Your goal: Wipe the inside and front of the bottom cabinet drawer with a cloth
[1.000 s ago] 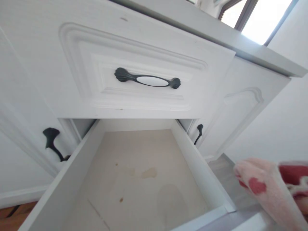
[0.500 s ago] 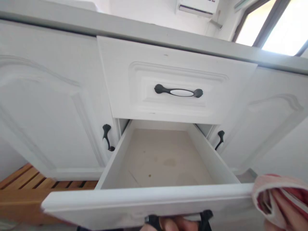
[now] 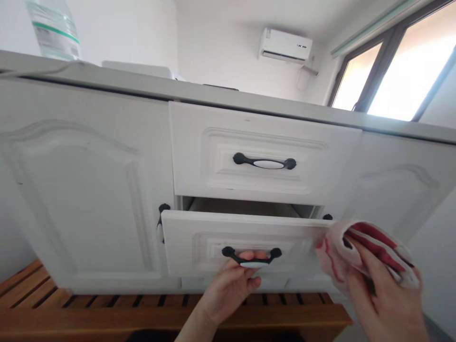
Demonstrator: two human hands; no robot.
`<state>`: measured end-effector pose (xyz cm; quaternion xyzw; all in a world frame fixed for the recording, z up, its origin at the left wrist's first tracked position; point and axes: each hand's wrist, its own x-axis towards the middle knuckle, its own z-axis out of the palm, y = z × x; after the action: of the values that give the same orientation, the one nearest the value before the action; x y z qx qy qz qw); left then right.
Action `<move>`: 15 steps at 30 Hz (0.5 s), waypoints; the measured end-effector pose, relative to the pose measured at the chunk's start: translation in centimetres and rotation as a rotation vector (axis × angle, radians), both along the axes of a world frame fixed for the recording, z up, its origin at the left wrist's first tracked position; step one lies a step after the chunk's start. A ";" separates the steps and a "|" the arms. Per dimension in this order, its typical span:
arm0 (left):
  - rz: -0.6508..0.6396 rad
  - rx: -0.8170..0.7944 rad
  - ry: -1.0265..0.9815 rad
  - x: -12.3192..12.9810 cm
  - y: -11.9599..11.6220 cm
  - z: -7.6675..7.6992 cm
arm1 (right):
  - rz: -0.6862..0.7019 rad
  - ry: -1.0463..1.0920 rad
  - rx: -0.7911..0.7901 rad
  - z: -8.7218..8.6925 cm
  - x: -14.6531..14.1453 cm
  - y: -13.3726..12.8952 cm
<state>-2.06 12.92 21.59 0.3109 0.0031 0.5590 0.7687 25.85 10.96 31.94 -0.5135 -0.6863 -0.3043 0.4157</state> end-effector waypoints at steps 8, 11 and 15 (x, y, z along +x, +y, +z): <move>0.093 -0.095 0.041 -0.4 5.2 1.3 | 0.059 0.230 -0.077 -1.6 -2.8 7.0; 0.055 -0.104 0.046 -1.0 5.0 1.3 | 0.058 0.264 -0.074 -2.2 -2.8 8.0; 0.046 -0.165 0.052 -1.7 2.6 -2.4 | -0.034 0.268 -0.032 -2.1 -3.1 8.4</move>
<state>-3.77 15.53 19.16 0.2609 0.0761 0.5659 0.7784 22.79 19.39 29.87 -0.5676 -0.6206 -0.2290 0.4901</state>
